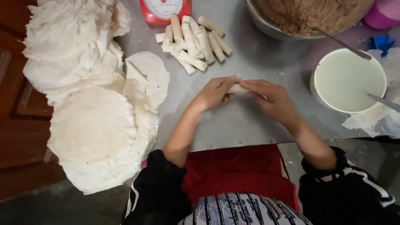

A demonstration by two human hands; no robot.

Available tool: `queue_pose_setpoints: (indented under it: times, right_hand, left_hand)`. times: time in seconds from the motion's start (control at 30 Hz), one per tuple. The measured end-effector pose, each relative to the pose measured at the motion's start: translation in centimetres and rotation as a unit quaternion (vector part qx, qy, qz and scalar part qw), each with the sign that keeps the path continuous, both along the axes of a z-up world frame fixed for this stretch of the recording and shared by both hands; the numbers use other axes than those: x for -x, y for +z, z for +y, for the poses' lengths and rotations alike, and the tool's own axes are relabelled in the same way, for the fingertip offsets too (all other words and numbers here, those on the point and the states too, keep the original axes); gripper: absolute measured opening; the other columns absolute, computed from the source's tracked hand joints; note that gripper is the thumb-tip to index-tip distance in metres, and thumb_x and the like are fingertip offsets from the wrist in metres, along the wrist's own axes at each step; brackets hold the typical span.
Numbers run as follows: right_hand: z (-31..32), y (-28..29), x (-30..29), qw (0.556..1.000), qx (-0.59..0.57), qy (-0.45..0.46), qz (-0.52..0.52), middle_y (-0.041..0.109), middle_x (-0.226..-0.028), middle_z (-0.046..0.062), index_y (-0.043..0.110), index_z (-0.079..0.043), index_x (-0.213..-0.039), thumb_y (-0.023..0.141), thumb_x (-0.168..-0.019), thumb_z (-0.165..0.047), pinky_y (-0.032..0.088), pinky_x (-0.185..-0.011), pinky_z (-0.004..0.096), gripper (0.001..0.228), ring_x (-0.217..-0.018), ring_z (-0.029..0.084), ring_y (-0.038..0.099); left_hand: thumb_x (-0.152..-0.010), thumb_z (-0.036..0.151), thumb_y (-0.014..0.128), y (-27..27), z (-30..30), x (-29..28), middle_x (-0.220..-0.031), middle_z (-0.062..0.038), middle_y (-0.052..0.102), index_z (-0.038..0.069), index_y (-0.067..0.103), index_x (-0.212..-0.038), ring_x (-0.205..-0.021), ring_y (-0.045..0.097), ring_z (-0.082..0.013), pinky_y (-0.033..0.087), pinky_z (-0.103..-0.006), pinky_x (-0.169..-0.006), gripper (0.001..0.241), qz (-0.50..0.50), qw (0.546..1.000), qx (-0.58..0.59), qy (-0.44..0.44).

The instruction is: The person rolls meat filling into thin circular wrappers by hand on a metal table, folding the sides and using water to seal the edges before placing the finished rolls in a pile.

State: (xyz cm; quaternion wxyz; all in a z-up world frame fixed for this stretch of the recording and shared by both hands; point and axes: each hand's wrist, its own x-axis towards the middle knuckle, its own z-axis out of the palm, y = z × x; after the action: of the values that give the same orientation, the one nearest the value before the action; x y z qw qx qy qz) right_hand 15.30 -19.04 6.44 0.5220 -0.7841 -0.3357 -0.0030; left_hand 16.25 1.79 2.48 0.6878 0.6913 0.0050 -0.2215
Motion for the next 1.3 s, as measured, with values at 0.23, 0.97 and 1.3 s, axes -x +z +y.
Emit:
queue_pose_setpoints:
  times: [0.23, 0.97, 1.3]
  right_hand:
    - [1.1, -4.8, 0.8, 0.963, -0.100, -0.134, 0.211, 0.069, -0.077, 0.009, 0.070, -0.003, -0.102, 0.077, -0.088, -0.011, 0.053, -0.058, 0.027, 0.018, -0.066, 0.016, 0.067]
    - [0.6, -4.6, 3.7, 0.947, -0.102, -0.228, 0.201, 0.065, -0.070, 0.006, 0.067, -0.009, -0.106, 0.065, -0.098, -0.014, 0.051, -0.065, 0.028, 0.009, -0.067, 0.015, 0.063]
    - [-10.8, -1.3, 4.6, 0.874, 0.319, -0.341, -0.135, 0.055, -0.132, 0.029, 0.051, 0.006, -0.145, 0.065, -0.098, -0.017, 0.008, -0.101, 0.075, 0.055, -0.124, 0.048, 0.048]
  left_hand:
    - [-0.094, 0.010, 0.058, 5.9, 0.2, 3.9, -0.115, -0.024, 0.068, 0.004, 0.069, -0.116, -0.113, 0.062, -0.0437, 0.049, -0.0511, -0.096, 0.025, -0.170, 0.977, -0.123, -0.025]
    - [-0.098, 0.006, 0.053, 10.5, 8.1, 5.3, -0.092, -0.019, 0.068, 0.000, 0.061, -0.105, -0.092, 0.069, -0.0348, 0.055, -0.0426, -0.079, 0.012, -0.327, 0.798, -0.317, 0.395]
    - [-0.083, -0.002, 0.053, -1.7, -5.3, 9.6, -0.139, -0.022, 0.051, -0.001, 0.066, -0.101, -0.132, 0.043, -0.0410, 0.038, -0.0612, -0.101, 0.022, -0.430, 0.784, -0.415, -0.169]
